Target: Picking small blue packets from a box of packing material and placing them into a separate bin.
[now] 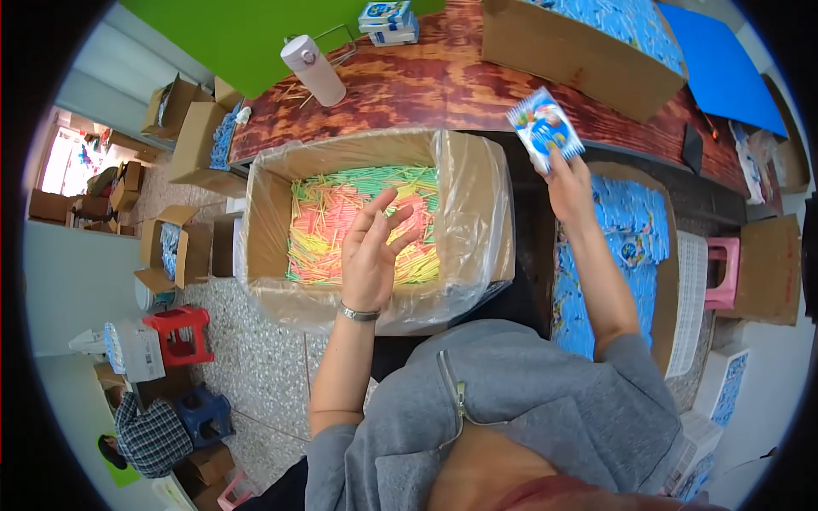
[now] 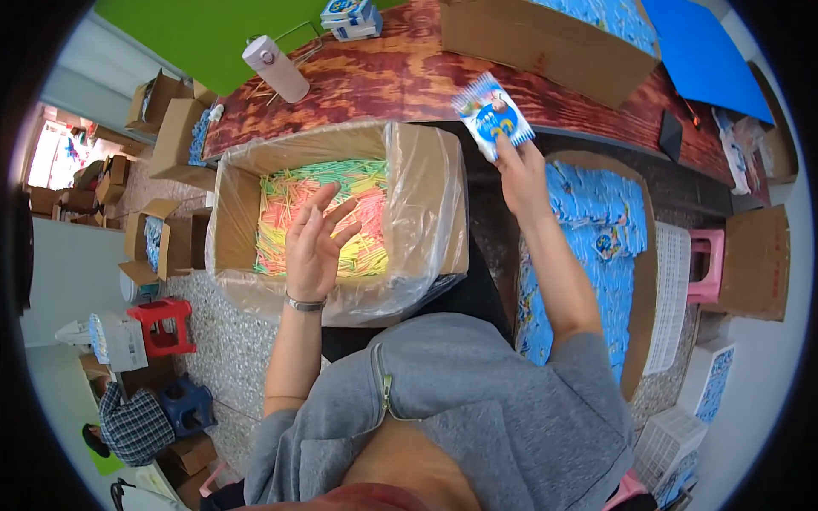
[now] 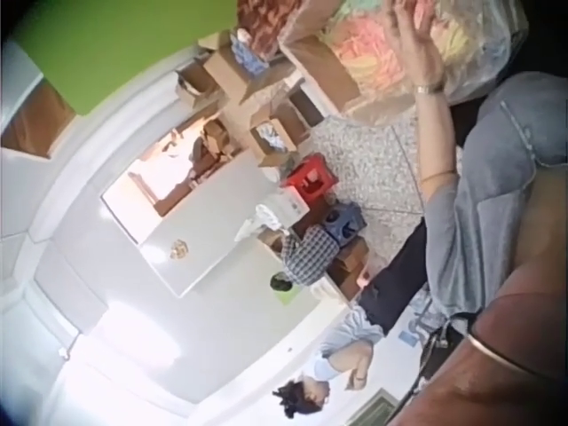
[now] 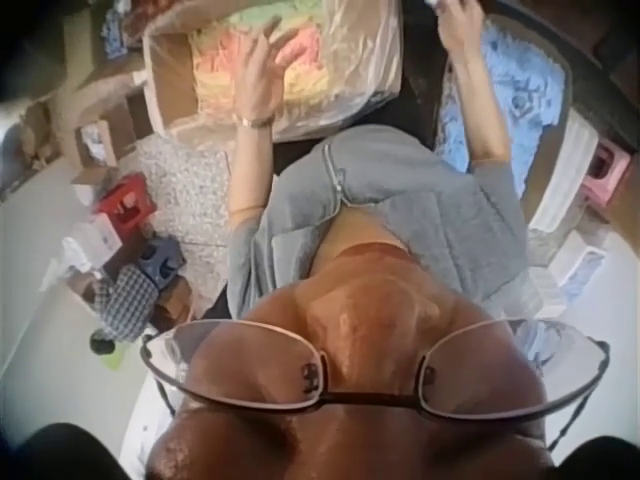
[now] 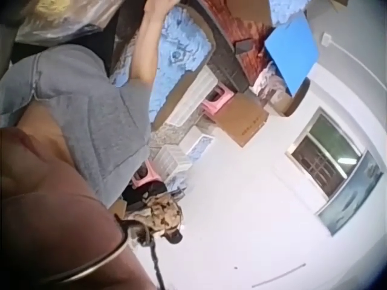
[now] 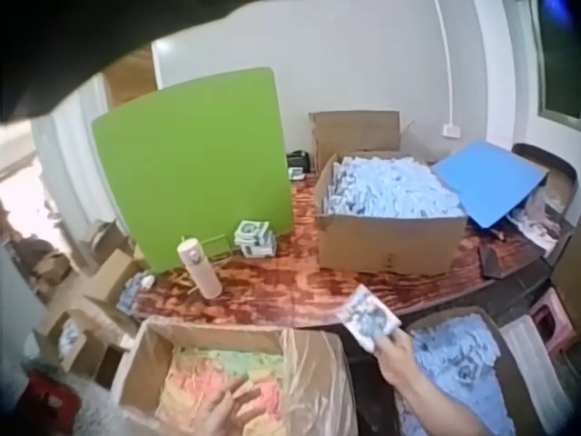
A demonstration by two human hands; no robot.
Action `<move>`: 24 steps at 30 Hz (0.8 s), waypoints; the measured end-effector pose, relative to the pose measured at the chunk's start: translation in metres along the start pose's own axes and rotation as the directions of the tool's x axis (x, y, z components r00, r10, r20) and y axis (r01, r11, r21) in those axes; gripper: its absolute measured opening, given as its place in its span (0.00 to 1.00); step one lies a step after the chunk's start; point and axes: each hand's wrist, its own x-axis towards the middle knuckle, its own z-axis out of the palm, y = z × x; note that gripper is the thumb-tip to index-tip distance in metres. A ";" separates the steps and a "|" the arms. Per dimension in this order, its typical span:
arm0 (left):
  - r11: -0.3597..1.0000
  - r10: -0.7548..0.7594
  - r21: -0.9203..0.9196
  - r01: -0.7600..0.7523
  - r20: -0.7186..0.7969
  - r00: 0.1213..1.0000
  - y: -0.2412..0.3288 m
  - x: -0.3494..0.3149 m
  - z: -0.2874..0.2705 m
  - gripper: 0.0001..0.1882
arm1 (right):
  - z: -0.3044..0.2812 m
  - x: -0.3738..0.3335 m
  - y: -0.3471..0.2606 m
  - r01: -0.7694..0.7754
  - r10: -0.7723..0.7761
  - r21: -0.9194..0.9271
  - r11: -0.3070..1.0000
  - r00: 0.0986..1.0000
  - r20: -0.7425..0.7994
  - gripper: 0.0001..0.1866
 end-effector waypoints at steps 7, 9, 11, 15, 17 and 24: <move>0.999 -0.036 -0.009 0.036 -0.025 0.999 -0.005 0.001 -0.001 0.20 | 0.000 0.012 0.006 -0.075 0.075 -0.052 0.996 0.997 -0.010 0.16; 0.997 -0.076 0.000 0.076 -0.032 0.997 -0.007 -0.001 0.002 0.20 | 0.005 0.002 0.001 -0.088 0.091 -0.188 0.978 0.996 0.007 0.17; 0.996 -0.065 0.064 0.062 0.045 0.997 -0.007 0.006 0.007 0.21 | 0.018 -0.003 -0.006 -0.038 0.040 -0.025 0.999 0.997 0.071 0.16; 0.969 -0.123 0.227 0.095 0.113 0.986 -0.018 0.011 0.025 0.30 | 0.049 -0.035 -0.021 0.023 -0.020 -0.011 1.000 0.972 0.233 0.18; 0.975 -0.142 0.191 0.114 0.143 0.979 -0.019 0.014 0.032 0.38 | 0.066 -0.046 -0.026 -0.057 0.069 -0.048 0.997 0.949 0.309 0.18; 0.994 -0.078 0.089 0.063 0.173 0.982 0.013 0.023 0.015 0.41 | 0.091 -0.055 -0.046 -0.080 0.228 -0.307 0.948 0.846 0.482 0.19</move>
